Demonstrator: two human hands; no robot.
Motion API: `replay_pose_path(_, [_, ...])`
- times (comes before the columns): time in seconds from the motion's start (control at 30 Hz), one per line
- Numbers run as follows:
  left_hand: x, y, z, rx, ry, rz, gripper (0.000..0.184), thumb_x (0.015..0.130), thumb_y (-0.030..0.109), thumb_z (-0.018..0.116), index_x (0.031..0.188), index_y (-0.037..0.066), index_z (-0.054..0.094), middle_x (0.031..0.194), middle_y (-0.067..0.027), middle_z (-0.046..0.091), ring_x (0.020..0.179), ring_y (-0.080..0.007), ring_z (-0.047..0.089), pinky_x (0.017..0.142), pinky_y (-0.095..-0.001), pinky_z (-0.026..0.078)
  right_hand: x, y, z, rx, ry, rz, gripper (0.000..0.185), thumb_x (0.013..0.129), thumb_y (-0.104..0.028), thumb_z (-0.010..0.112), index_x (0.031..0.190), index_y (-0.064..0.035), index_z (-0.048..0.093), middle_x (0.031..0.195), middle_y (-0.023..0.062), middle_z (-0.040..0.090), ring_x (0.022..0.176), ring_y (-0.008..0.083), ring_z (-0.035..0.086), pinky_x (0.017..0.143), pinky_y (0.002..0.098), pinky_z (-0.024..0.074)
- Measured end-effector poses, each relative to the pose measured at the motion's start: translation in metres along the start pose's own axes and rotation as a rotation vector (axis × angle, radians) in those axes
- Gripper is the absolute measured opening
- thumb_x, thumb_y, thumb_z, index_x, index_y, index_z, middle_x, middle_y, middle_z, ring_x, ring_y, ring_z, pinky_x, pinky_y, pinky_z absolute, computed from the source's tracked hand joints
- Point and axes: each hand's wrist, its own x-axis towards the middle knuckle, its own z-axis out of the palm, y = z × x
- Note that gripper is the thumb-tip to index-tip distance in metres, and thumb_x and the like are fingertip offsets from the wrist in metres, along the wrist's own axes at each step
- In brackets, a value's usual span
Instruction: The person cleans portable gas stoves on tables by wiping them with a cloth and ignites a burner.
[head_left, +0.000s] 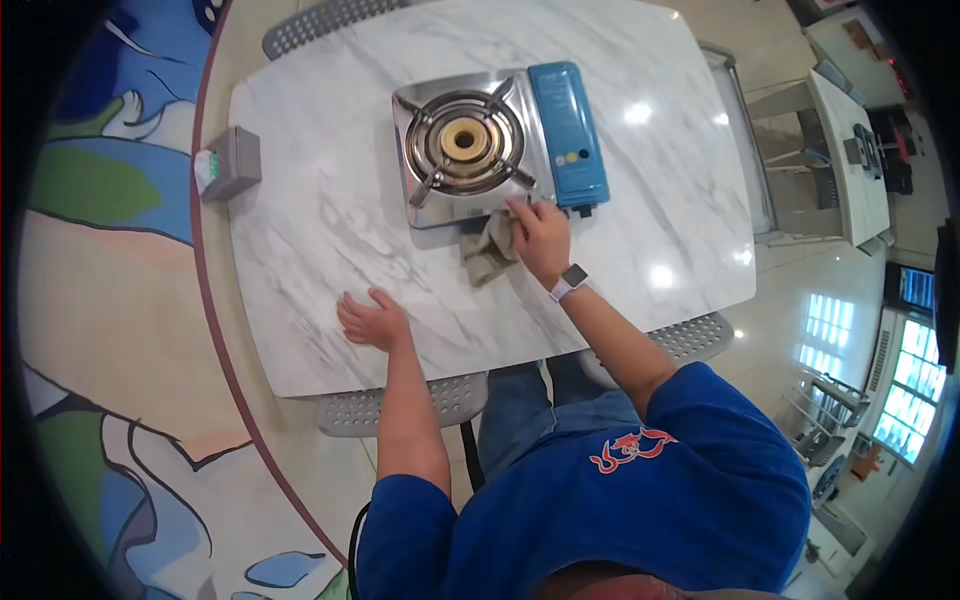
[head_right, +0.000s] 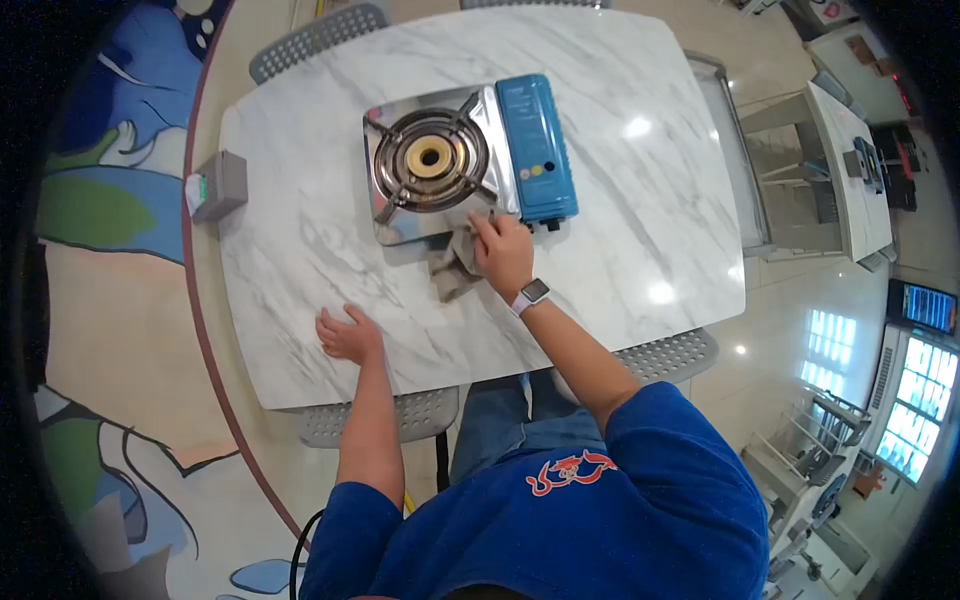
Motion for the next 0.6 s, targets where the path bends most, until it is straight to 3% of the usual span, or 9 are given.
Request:
replay_pose_path(0.07, [-0.001,-0.001,0.000,0.012,-0.023,-0.017,0.051,0.089,0.040,0.052,0.129,0.009,0.044,0.133,-0.0111,0.042,0.125,-0.0270,0.037,0.103,-0.0497,0.025,-0.010,0.006,0.004,-0.011,-0.071,0.045,0.034,0.078,-0.013,0.060,0.112,-0.0122,0.062,0.076,0.0109,0.055,0.067,0.0306,0.056,0.060,0.0426,0.0446])
replay_pose_path(0.2, [-0.001,-0.008,0.007,-0.052,-0.027,-0.026,0.055,0.086,0.037,0.055,0.130,0.007,0.041,0.135,-0.0125,0.040,0.126,-0.0282,0.037,0.104,-0.0526,0.025,-0.038,0.009,-0.029,0.042,-0.393,0.176,0.018,0.079,-0.019,0.057,0.090,-0.0068,0.064,0.076,0.0153,0.062,0.069,0.0335,0.061,0.062,0.0441,0.0475])
replay_pose_path(0.43, [-0.010,-0.022,-0.021,-0.527,-0.097,-0.066,0.058,0.082,0.020,0.060,0.130,-0.001,0.038,0.128,-0.0213,0.045,0.119,-0.0380,0.042,0.102,-0.0515,0.029,-0.115,0.001,-0.167,0.330,-0.356,0.435,0.024,0.081,-0.013,0.055,0.100,-0.0030,0.066,0.086,0.0196,0.066,0.078,0.0333,0.065,0.070,0.0366,0.0511])
replay_pose_path(0.6, [-0.076,0.011,-0.061,-0.570,-0.071,0.153,0.056,0.078,0.016,0.061,0.127,-0.002,0.041,0.121,-0.0224,0.050,0.115,-0.0405,0.045,0.098,-0.0485,0.033,-0.156,0.040,-0.220,0.302,-0.102,0.506,0.024,0.085,-0.012,0.053,0.104,-0.0022,0.065,0.090,0.0193,0.067,0.083,0.0299,0.066,0.075,0.0344,0.0506])
